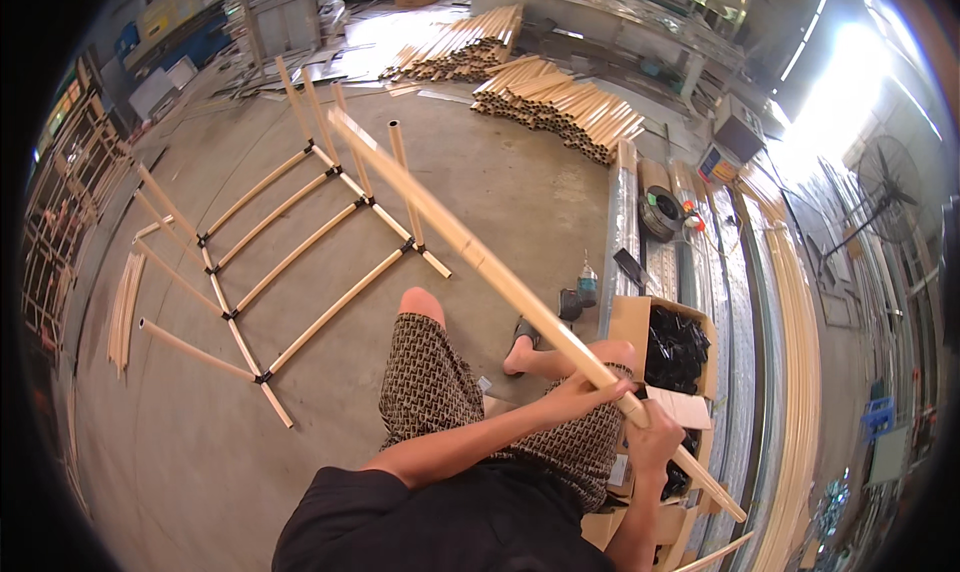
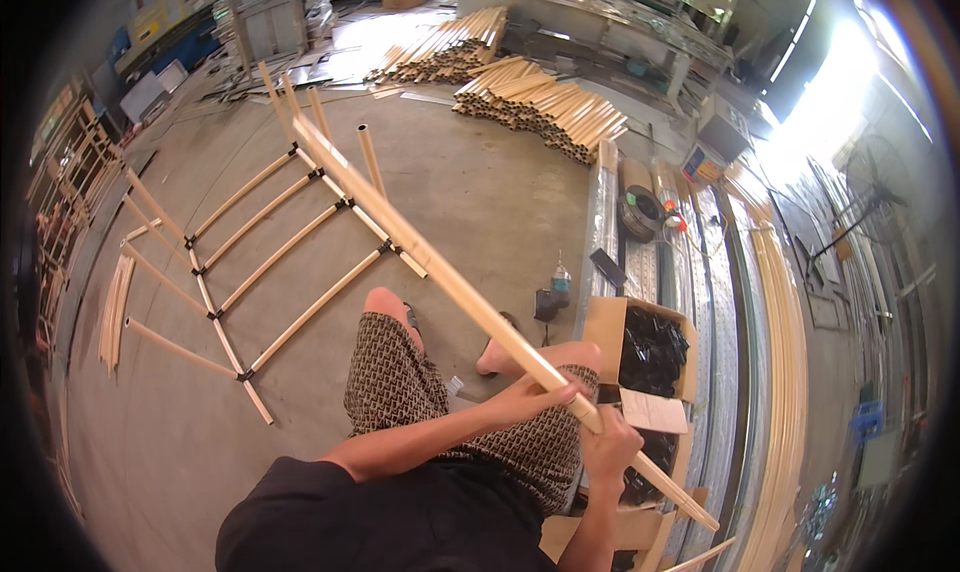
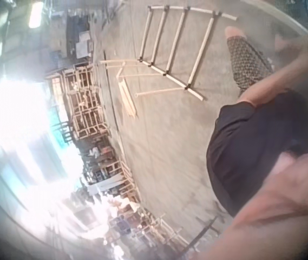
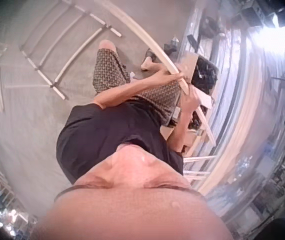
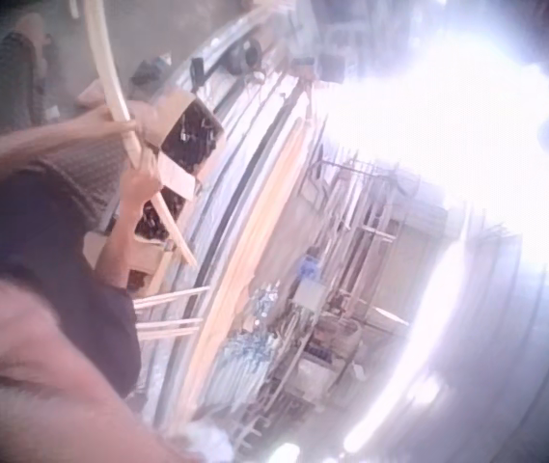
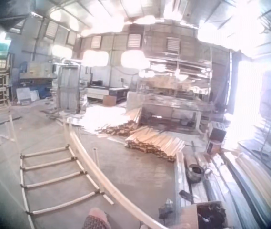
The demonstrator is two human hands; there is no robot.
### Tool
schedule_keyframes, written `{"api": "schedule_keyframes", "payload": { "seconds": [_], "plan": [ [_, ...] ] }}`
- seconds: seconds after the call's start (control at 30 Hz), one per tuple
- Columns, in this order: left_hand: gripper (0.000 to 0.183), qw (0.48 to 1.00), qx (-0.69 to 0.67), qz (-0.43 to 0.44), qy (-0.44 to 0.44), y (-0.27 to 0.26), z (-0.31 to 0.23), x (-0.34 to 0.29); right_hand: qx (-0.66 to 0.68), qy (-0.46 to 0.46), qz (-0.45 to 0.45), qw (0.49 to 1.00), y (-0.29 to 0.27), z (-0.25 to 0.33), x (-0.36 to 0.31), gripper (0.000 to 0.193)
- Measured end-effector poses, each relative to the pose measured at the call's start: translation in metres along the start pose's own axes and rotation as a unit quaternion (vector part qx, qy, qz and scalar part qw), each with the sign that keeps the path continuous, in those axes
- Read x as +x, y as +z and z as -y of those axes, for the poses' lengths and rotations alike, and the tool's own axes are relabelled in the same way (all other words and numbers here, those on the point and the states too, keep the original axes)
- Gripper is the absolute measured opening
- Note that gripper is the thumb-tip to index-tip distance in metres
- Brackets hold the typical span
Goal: The person assembles a wooden structure by attaching black plastic connectors to wooden poles. The person picks up a wooden pole, slides a connector onto the end, and then places the pole with the connector into an existing wooden framework on the floor. The person also gathers more wooden poles from a large stack.
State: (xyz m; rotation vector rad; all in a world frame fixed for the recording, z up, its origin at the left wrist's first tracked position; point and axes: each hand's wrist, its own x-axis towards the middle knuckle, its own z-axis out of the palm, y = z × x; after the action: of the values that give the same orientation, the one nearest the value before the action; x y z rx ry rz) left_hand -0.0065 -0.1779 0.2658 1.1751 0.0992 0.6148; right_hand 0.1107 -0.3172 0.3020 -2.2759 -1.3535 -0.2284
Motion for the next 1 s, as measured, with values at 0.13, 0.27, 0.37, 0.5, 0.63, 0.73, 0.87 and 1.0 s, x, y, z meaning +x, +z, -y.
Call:
{"api": "schedule_keyframes", "payload": {
  "seconds": [0.13, 0.27, 0.37, 0.5, 0.63, 0.73, 0.87, 1.0],
  "plan": [
    [0.048, 0.977, -0.017, 0.043, -0.209, -0.005, 0.023, -0.064, 0.037, 0.021, 0.066, 0.997, 0.021, -0.012, -0.048, 0.02],
    [0.043, 0.97, 0.106, 0.112, -0.187, -0.001, 0.027, -0.082, 0.037, 0.047, 0.082, 0.995, 0.026, -0.039, -0.08, 0.028],
    [0.035, 0.933, 0.192, 0.194, -0.234, -0.002, -0.03, -0.074, 0.066, 0.066, 0.086, 0.992, 0.033, -0.067, -0.1, 0.048],
    [0.03, 0.916, 0.362, 0.019, -0.172, -0.001, -0.068, -0.059, 0.122, 0.046, 0.089, 0.987, 0.032, -0.083, -0.094, 0.053],
    [0.042, 0.764, 0.628, 0.144, -0.04, -0.002, 0.004, -0.053, 0.138, 0.047, 0.094, 0.985, 0.018, -0.078, -0.105, 0.041],
    [0.043, 0.689, 0.695, 0.173, -0.114, 0.006, 0.016, -0.045, 0.202, 0.051, -0.123, 0.97, 0.012, -0.063, -0.13, 0.024],
    [0.043, 0.691, 0.68, 0.17, -0.178, 0.006, 0.016, -0.034, 0.223, 0.224, -0.187, 0.93, 0.01, -0.069, -0.208, 0.014],
    [0.034, 0.71, 0.638, 0.178, -0.239, -0.006, 0.015, -0.03, 0.137, 0.447, -0.164, 0.868, 0.056, -0.163, -0.319, 0.017]
  ]
}}
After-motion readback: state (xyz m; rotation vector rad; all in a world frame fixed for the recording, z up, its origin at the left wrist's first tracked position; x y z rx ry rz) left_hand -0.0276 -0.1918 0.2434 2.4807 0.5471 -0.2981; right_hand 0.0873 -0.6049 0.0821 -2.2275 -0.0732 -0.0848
